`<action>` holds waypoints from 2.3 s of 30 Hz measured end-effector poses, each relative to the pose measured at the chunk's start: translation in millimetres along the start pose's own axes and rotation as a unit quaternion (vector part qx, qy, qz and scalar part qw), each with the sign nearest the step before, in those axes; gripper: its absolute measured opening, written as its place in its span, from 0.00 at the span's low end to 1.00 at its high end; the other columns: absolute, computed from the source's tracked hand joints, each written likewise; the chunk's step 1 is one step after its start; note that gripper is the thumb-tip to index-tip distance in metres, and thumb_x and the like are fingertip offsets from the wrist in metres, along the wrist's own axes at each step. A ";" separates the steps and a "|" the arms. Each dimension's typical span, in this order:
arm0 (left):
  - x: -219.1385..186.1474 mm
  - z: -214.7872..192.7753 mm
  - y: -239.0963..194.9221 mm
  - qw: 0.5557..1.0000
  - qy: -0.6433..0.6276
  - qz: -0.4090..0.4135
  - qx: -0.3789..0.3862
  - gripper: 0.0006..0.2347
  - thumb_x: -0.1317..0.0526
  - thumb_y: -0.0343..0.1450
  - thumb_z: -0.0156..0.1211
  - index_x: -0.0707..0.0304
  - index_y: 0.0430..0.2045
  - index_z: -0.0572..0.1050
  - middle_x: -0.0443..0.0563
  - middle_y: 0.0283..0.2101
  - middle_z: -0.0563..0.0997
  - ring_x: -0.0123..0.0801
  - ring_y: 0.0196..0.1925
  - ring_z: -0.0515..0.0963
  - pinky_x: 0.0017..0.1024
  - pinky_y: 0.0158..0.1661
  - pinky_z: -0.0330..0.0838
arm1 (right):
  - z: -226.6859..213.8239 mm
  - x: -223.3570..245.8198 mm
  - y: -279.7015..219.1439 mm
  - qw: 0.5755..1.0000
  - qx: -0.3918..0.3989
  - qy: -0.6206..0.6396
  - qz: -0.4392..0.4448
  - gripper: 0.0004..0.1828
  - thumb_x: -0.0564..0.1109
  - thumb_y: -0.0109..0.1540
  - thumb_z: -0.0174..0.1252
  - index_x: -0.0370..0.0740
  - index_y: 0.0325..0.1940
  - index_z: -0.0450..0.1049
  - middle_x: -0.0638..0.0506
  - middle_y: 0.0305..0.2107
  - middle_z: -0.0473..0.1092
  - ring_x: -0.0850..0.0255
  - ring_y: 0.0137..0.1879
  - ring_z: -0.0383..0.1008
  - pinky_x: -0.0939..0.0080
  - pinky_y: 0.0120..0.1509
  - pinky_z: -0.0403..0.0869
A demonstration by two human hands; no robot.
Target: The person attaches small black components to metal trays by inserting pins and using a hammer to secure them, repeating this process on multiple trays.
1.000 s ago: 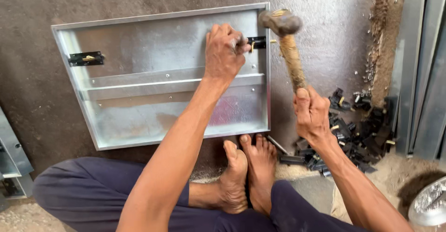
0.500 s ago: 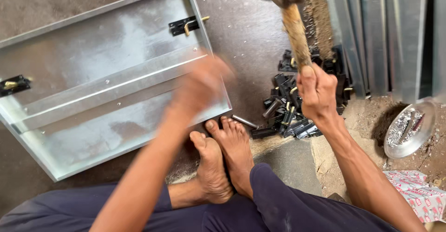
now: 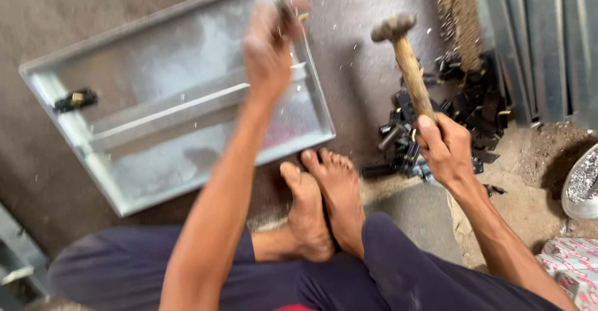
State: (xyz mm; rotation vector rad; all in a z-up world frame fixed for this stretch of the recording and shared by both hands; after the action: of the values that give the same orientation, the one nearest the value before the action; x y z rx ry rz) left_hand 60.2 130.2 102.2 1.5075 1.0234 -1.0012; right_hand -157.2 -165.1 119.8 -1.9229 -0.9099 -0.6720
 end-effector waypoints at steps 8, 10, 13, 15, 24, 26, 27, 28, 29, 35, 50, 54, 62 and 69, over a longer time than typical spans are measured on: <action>29.4 -10.9 38.0 0.993 0.053 0.090 0.047 0.07 0.70 0.77 0.58 0.61 0.47 0.75 0.51 0.40 0.86 0.31 0.42 0.87 0.31 0.40 0.83 | 55.0 6.6 7.8 0.996 0.082 -0.029 -0.016 0.17 0.51 0.72 0.47 0.34 0.52 0.71 0.55 0.22 0.63 0.71 0.22 0.59 0.68 0.22 0.61; 42.7 -8.0 37.9 0.990 0.115 0.064 0.053 0.07 0.68 0.77 0.59 0.57 0.47 0.76 0.50 0.39 0.87 0.33 0.36 0.87 0.31 0.34 0.81 | 54.0 3.0 9.7 0.995 0.071 -0.067 0.034 0.20 0.53 0.72 0.45 0.34 0.45 0.72 0.53 0.21 0.66 0.69 0.19 0.62 0.66 0.18 0.64; 46.0 -4.8 30.0 0.985 0.168 0.030 0.034 0.08 0.65 0.75 0.61 0.53 0.47 0.77 0.51 0.36 0.87 0.36 0.31 0.87 0.34 0.30 0.79 | 41.2 44.9 16.4 0.999 0.043 -0.002 -0.013 0.18 0.54 0.72 0.47 0.38 0.44 0.73 0.54 0.19 0.64 0.71 0.19 0.61 0.68 0.19 0.61; 46.9 -9.6 33.6 0.984 0.176 0.020 0.026 0.09 0.65 0.75 0.61 0.53 0.48 0.76 0.52 0.35 0.86 0.37 0.31 0.87 0.36 0.29 0.78 | 21.1 110.8 14.8 0.970 -0.027 -0.058 -0.233 0.22 0.56 0.73 0.44 0.37 0.35 0.69 0.54 0.18 0.68 0.71 0.15 0.66 0.65 0.17 0.64; 48.4 -10.8 23.5 0.981 0.193 0.021 0.020 0.09 0.68 0.74 0.62 0.54 0.47 0.77 0.54 0.34 0.85 0.42 0.33 0.86 0.39 0.31 0.77 | 80.0 103.5 44.0 0.958 0.049 -0.236 -0.152 0.33 0.62 0.74 0.43 0.37 0.23 0.60 0.53 0.13 0.55 0.61 0.19 0.53 0.53 0.21 0.56; 42.8 -10.8 23.1 0.975 0.210 0.069 -0.012 0.10 0.67 0.73 0.63 0.54 0.46 0.76 0.53 0.37 0.86 0.44 0.35 0.85 0.38 0.32 0.77 | 64.4 136.2 23.3 0.954 -0.006 -0.184 -0.237 0.29 0.62 0.73 0.43 0.37 0.28 0.62 0.55 0.14 0.56 0.64 0.19 0.56 0.57 0.23 0.58; 48.0 -7.9 22.5 0.980 0.189 0.070 -0.006 0.11 0.69 0.72 0.60 0.55 0.47 0.76 0.53 0.38 0.85 0.42 0.37 0.86 0.37 0.34 0.78 | 55.3 145.9 11.1 0.948 -0.032 -0.159 -0.272 0.28 0.62 0.73 0.43 0.37 0.31 0.63 0.56 0.14 0.57 0.66 0.19 0.58 0.59 0.23 0.60; 53.4 -6.6 24.7 0.983 0.167 0.071 0.000 0.13 0.71 0.72 0.57 0.56 0.49 0.76 0.53 0.39 0.85 0.40 0.39 0.87 0.35 0.35 0.80 | 57.9 144.1 16.5 0.954 -0.010 -0.162 -0.254 0.27 0.62 0.73 0.42 0.38 0.31 0.64 0.56 0.14 0.57 0.66 0.18 0.57 0.59 0.21 0.59; 54.2 -9.1 19.9 0.986 0.151 0.068 0.006 0.15 0.73 0.71 0.54 0.57 0.51 0.76 0.52 0.41 0.85 0.38 0.41 0.88 0.34 0.37 0.81 | 64.7 140.9 24.2 0.958 0.017 -0.161 -0.234 0.27 0.61 0.72 0.41 0.39 0.31 0.65 0.56 0.14 0.58 0.66 0.17 0.56 0.60 0.20 0.58; 27.2 -22.1 43.4 0.995 0.081 -0.042 -0.049 0.04 0.67 0.78 0.58 0.64 0.44 0.77 0.51 0.39 0.86 0.40 0.43 0.88 0.37 0.41 0.80 | 46.6 88.8 27.1 0.996 0.023 0.016 -0.081 0.29 0.63 0.73 0.46 0.38 0.28 0.64 0.57 0.17 0.60 0.71 0.21 0.57 0.68 0.22 0.57; -18.2 173.2 -149.3 0.930 0.023 -0.257 0.262 0.09 0.59 0.69 0.69 0.63 0.37 0.79 0.59 0.37 0.85 0.44 0.39 0.85 0.40 0.41 0.81 | -16.6 -28.0 -18.4 0.988 -0.059 0.077 0.116 0.25 0.61 0.71 0.46 0.39 0.31 0.66 0.57 0.17 0.60 0.71 0.17 0.56 0.68 0.17 0.55; -3.9 59.4 -60.7 0.987 -0.044 -0.132 0.079 0.13 0.63 0.74 0.58 0.58 0.53 0.77 0.46 0.42 0.85 0.28 0.40 0.87 0.29 0.42 0.85 | -0.6 -20.5 -10.2 0.994 -0.017 0.068 0.082 0.26 0.62 0.70 0.48 0.39 0.32 0.67 0.57 0.18 0.60 0.71 0.18 0.56 0.68 0.18 0.55; 47.5 -15.3 36.1 0.985 0.112 0.109 0.069 0.16 0.74 0.74 0.59 0.64 0.56 0.75 0.54 0.51 0.84 0.36 0.48 0.87 0.30 0.52 0.83 | 46.4 12.6 -3.7 0.998 0.034 -0.033 0.046 0.28 0.63 0.69 0.47 0.38 0.28 0.69 0.55 0.16 0.64 0.69 0.17 0.61 0.66 0.16 0.62; 79.3 -6.1 35.8 0.983 0.108 0.064 0.134 0.16 0.73 0.73 0.59 0.60 0.55 0.75 0.55 0.48 0.85 0.38 0.45 0.88 0.26 0.43 0.81 | 62.3 21.3 -6.2 0.992 0.054 0.055 0.095 0.25 0.63 0.68 0.50 0.40 0.32 0.71 0.58 0.17 0.63 0.72 0.19 0.58 0.70 0.18 0.59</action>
State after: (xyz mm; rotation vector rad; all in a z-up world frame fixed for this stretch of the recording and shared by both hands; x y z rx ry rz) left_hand 118.2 140.4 37.9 1.9132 0.9546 -0.9263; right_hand -143.6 -101.1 109.6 -1.8294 -0.6718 -0.5962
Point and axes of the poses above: each hand's wrist, its own y-axis towards the middle knuckle, its own z-axis out of the palm, x = y × z, the point moved 10 cm from there along y, towards the middle knuckle
